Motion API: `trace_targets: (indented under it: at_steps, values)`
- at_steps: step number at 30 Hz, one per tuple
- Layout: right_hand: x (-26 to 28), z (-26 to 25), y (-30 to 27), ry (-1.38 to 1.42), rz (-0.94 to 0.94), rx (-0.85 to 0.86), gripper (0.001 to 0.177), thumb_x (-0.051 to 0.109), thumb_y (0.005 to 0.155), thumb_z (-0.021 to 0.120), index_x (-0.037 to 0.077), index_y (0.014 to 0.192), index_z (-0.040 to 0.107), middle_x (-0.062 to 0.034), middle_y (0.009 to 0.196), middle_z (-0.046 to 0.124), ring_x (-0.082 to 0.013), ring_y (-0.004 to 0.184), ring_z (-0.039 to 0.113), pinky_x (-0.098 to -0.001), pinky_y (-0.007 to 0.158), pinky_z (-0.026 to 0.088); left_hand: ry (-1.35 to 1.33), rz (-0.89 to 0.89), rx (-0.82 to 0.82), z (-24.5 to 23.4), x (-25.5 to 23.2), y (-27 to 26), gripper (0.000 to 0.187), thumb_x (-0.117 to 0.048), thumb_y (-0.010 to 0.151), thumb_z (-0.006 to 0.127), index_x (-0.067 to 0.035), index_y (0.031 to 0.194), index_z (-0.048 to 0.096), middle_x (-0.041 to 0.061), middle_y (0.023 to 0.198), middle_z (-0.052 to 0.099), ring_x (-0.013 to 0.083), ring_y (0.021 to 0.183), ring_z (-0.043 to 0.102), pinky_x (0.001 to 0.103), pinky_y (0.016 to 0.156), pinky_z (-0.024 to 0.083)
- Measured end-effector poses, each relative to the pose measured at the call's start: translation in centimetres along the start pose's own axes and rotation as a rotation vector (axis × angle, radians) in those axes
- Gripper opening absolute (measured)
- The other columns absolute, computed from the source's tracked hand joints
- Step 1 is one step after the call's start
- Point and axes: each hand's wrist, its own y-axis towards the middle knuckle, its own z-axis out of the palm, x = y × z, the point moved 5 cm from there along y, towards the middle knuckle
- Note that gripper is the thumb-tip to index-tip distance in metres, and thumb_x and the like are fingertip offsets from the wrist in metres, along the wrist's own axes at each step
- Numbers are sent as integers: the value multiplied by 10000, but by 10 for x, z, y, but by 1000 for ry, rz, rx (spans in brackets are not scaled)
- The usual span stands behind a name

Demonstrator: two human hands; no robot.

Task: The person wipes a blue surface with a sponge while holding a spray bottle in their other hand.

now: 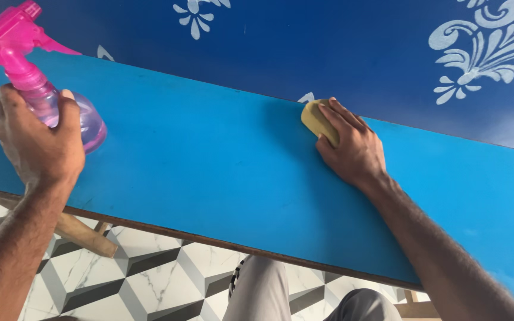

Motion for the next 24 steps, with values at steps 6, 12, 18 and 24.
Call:
trace_targets:
  at_steps: [6,12,18,24]
  values:
    - [1,-2,-2,3,42,30,618,205,874,668,145,1478,554,-121,1583,481,-352,1367,532,-486,1105,463,39,43,-10,-2,-2,-1,277,-160,1059,665,11,1220,519,143,1188,570,300,1146,615,503,982,501]
    - [0,0,-1,-1,17,26,623,213,885,664,135,1490,538,-133,1583,469,-360,1383,517,-504,1121,450,-12,-11,8,-3,-6,1,279,-180,1090,682,13,1194,510,140,1203,551,287,1149,611,488,945,504]
    - [-1,3,-1,-17,50,47,617,223,894,661,154,1493,525,-117,1586,466,-350,1386,506,-505,1119,445,13,7,7,-4,-9,2,278,-181,1095,687,10,1205,518,139,1203,558,282,1148,616,486,953,506]
    - [0,1,-2,14,54,55,617,227,891,658,171,1493,531,-108,1595,458,-347,1393,507,-501,1114,456,-22,-4,11,-6,-15,1,297,-187,1097,684,15,1225,509,140,1210,551,276,1151,612,481,961,503]
